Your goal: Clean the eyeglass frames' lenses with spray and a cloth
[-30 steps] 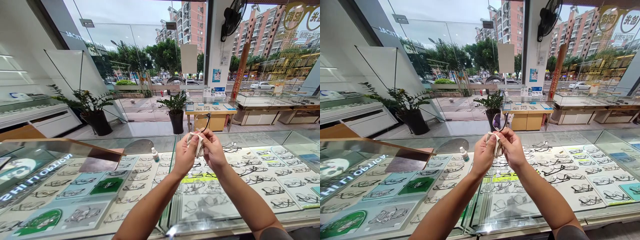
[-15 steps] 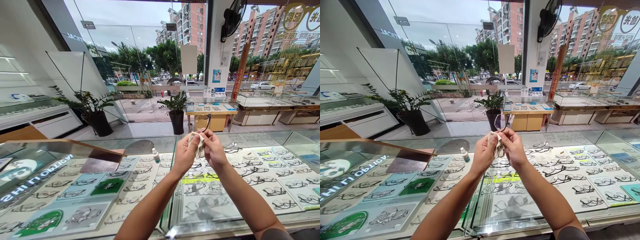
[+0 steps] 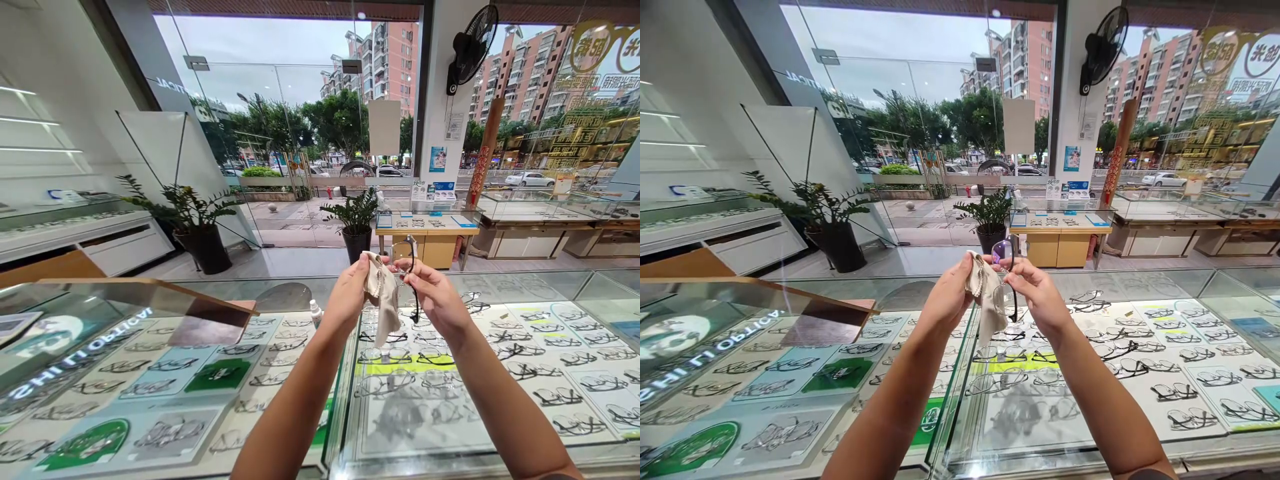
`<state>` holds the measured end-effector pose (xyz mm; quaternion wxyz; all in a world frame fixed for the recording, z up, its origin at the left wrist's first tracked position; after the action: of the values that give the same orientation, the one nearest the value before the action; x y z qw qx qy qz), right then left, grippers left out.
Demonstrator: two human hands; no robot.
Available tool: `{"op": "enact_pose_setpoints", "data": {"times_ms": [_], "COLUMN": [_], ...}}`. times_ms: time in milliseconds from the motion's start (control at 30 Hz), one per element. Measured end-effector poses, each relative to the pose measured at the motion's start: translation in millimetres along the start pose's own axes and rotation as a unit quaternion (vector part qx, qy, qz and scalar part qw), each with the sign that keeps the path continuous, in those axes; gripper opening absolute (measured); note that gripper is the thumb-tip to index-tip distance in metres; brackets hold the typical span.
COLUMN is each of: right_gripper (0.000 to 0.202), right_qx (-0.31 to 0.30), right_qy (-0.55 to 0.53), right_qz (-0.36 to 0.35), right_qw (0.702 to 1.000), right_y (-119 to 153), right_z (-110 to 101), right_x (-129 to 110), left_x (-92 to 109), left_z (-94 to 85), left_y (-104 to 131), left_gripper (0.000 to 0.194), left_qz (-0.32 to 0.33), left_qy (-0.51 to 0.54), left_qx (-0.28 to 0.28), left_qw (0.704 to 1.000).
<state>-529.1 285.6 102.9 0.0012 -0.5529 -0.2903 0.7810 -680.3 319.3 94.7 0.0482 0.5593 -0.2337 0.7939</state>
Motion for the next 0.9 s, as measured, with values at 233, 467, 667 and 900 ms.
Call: {"op": "enact_pose_setpoints", "data": {"times_ms": [233,467,667,900], "right_gripper": [0.037,0.042,0.046,0.048], "right_qx": [-0.021,-0.03,-0.017,0.055], "right_qy": [0.021,0.028,0.0,-0.019], "right_qz": [0.029,0.069,0.079,0.072], "right_qw": [0.999,0.997,0.997,0.996], "right_y": [-1,-3,-5,-5], "right_z": [1,7,10,-5], "right_x": [5,28,37,34], "left_x": [-1,10,17,19], "left_z": [-8.5,-16.6,-21.2,-35.1], "left_y": [-2,0,1,-3], "left_gripper": [0.075,0.08,0.083,0.07], "left_qz": [0.0,0.026,-0.003,0.0], "left_qy": [0.022,-0.058,-0.078,-0.088], "left_qx": [-0.009,0.026,0.015,0.023], "left_qw": [1.0,0.998,0.997,0.996]}}
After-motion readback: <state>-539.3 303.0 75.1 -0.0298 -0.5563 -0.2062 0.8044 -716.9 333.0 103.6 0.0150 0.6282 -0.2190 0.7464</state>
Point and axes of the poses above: each hand's wrist, its own y-axis away from the middle knuckle, its own z-axis out of the palm, x = y × z, the point moved 6 cm from there along -y, towards the middle knuckle, and after that the axes turned 11 degrees about -x, right-handed, at the moved point
